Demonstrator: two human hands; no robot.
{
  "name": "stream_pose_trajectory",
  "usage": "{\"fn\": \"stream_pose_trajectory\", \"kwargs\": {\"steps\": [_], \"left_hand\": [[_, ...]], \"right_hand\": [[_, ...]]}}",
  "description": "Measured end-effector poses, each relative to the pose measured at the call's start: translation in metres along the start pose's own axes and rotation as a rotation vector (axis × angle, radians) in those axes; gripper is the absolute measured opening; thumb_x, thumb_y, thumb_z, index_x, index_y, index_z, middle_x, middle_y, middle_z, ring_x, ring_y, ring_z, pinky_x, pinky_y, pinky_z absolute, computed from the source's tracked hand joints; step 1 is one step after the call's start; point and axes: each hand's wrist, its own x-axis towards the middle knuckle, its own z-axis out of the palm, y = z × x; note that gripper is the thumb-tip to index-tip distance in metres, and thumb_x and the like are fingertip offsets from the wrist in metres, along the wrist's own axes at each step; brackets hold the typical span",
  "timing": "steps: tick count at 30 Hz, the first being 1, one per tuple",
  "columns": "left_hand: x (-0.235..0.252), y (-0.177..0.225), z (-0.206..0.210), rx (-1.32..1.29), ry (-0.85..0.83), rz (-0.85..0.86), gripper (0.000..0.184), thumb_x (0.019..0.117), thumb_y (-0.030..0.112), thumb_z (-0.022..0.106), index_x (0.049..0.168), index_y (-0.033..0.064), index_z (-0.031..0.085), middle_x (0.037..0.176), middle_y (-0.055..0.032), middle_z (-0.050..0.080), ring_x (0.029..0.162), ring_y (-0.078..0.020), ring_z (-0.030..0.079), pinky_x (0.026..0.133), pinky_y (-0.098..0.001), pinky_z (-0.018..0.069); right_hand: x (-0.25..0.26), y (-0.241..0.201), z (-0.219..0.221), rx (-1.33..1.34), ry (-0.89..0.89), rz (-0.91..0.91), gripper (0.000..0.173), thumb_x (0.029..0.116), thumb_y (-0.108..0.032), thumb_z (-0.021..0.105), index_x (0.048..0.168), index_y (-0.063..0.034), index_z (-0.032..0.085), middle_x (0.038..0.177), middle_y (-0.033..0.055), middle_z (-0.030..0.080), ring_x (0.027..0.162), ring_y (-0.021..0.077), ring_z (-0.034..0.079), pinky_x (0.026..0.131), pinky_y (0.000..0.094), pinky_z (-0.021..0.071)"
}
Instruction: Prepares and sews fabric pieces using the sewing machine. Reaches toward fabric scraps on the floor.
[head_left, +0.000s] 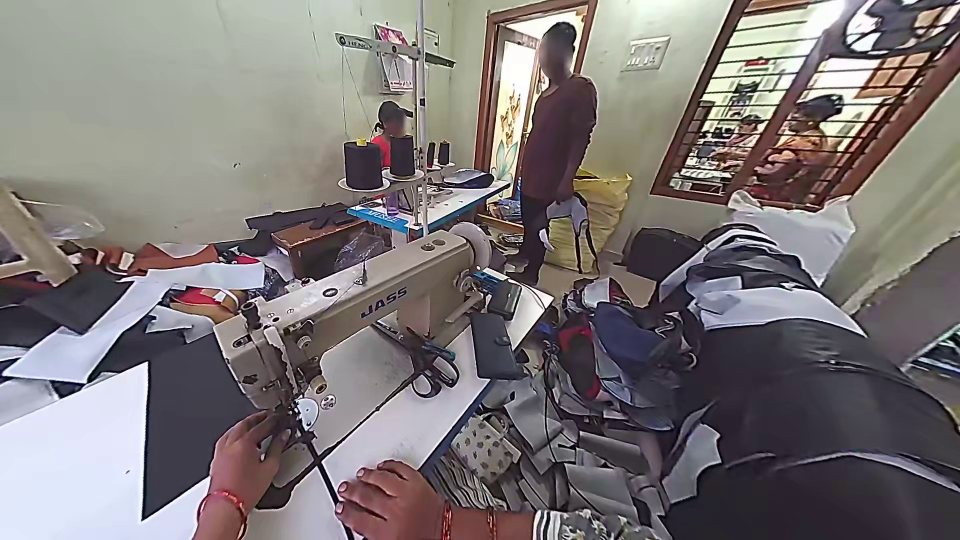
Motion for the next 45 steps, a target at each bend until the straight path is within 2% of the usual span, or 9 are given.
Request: {"fn": "stream_pose_trajectory", "kwargs": {"steps": [17,20,22,24,27,30,32,35,45], "left_hand": [[0.002,0.017,-0.017,-0.052,0.070,-0.141,0.032,0.0961,0.001,0.063,0.124,-0.0133,0.065,0.131,-0.0387,0.059,0.129,-0.0541,0.053,0.112,-0.0651,0.0374],[-0.003,0.020,-0.035,-0.636,0.420,-0.222,0.043,0.1099,0.013,0.031,0.137,-0.0154,0.050,0.135,-0.0218,0.062,0.122,-0.0206,0.063,0.108,-0.0325,0.0469],[-0.010,0.026,-0.066,-1.249,0.376,-0.101,0.075,0.1073,0.049,-0.004,0.153,-0.0009,0.027,0.140,-0.0074,0.064,0.122,-0.0177,0.066,0.102,-0.0327,0.0544],[-0.012,0.030,-0.084,-1.541,0.269,0.046,0.090,0.0971,0.076,0.010,0.158,0.0090,0.013,0.143,-0.0070,0.062,0.126,-0.0240,0.065,0.101,-0.0395,0.0558],[-0.018,0.019,-0.093,-1.617,0.288,0.095,0.087,0.0992,0.074,0.018,0.158,0.0096,0.020,0.140,-0.0095,0.064,0.121,-0.0287,0.068,0.097,-0.0433,0.0579],[-0.009,0.018,-0.087,-1.288,0.352,-0.244,0.067,0.1089,0.045,-0.001,0.147,0.0070,0.037,0.113,0.0008,0.075,0.097,-0.0130,0.074,0.088,-0.0314,0.0604],[-0.005,0.010,-0.071,-0.644,0.293,-0.380,0.047,0.1120,0.022,0.024,0.142,-0.0083,0.045,0.120,-0.0083,0.065,0.105,-0.0110,0.065,0.095,-0.0276,0.0514],[-0.007,0.000,-0.049,0.028,0.081,-0.083,0.043,0.1006,0.022,0.061,0.126,-0.0131,0.064,0.122,-0.0413,0.062,0.119,-0.0579,0.058,0.104,-0.0703,0.0412],[-0.007,0.008,-0.030,0.016,-0.122,-0.015,0.024,0.0984,0.010,0.063,0.109,-0.0086,0.073,0.105,-0.0323,0.070,0.100,-0.0485,0.069,0.093,-0.0661,0.0514]], "right_hand": [[0.002,0.000,-0.006,0.034,-0.031,0.020,0.050,0.0941,-0.051,0.060,0.128,-0.0150,0.070,0.135,0.0063,0.068,0.125,0.0270,0.064,0.101,0.0445,0.0513],[0.000,-0.005,-0.004,0.049,-0.030,0.027,0.054,0.0955,-0.055,0.054,0.127,-0.0142,0.070,0.135,0.0075,0.068,0.125,0.0281,0.064,0.101,0.0454,0.0515],[0.003,-0.006,-0.003,0.086,-0.040,0.025,0.053,0.0946,-0.052,0.058,0.127,-0.0125,0.070,0.135,0.0088,0.068,0.126,0.0293,0.064,0.102,0.0461,0.0506],[0.002,-0.002,-0.007,0.113,-0.056,0.049,0.047,0.0929,-0.045,0.065,0.126,-0.0115,0.071,0.135,0.0094,0.068,0.128,0.0302,0.062,0.105,0.0476,0.0491],[0.000,-0.002,-0.001,0.113,-0.025,0.030,0.047,0.0960,-0.045,0.062,0.128,-0.0120,0.071,0.134,0.0092,0.068,0.127,0.0294,0.063,0.105,0.0450,0.0487],[0.000,-0.002,0.002,0.098,-0.003,0.030,0.050,0.0972,-0.050,0.058,0.128,-0.0123,0.070,0.134,0.0091,0.068,0.126,0.0286,0.063,0.104,0.0433,0.0491],[-0.001,-0.002,0.003,0.093,-0.014,0.040,0.052,0.0967,-0.051,0.058,0.130,-0.0124,0.070,0.135,0.0088,0.068,0.126,0.0283,0.063,0.104,0.0430,0.0485],[-0.003,-0.001,0.004,0.089,-0.028,0.044,0.054,0.0955,-0.053,0.059,0.129,-0.0122,0.070,0.135,0.0083,0.068,0.126,0.0281,0.063,0.104,0.0429,0.0487],[-0.002,-0.001,-0.001,0.079,-0.032,0.032,0.050,0.0966,-0.048,0.060,0.130,-0.0125,0.070,0.135,0.0086,0.068,0.126,0.0278,0.063,0.105,0.0431,0.0483]]}}
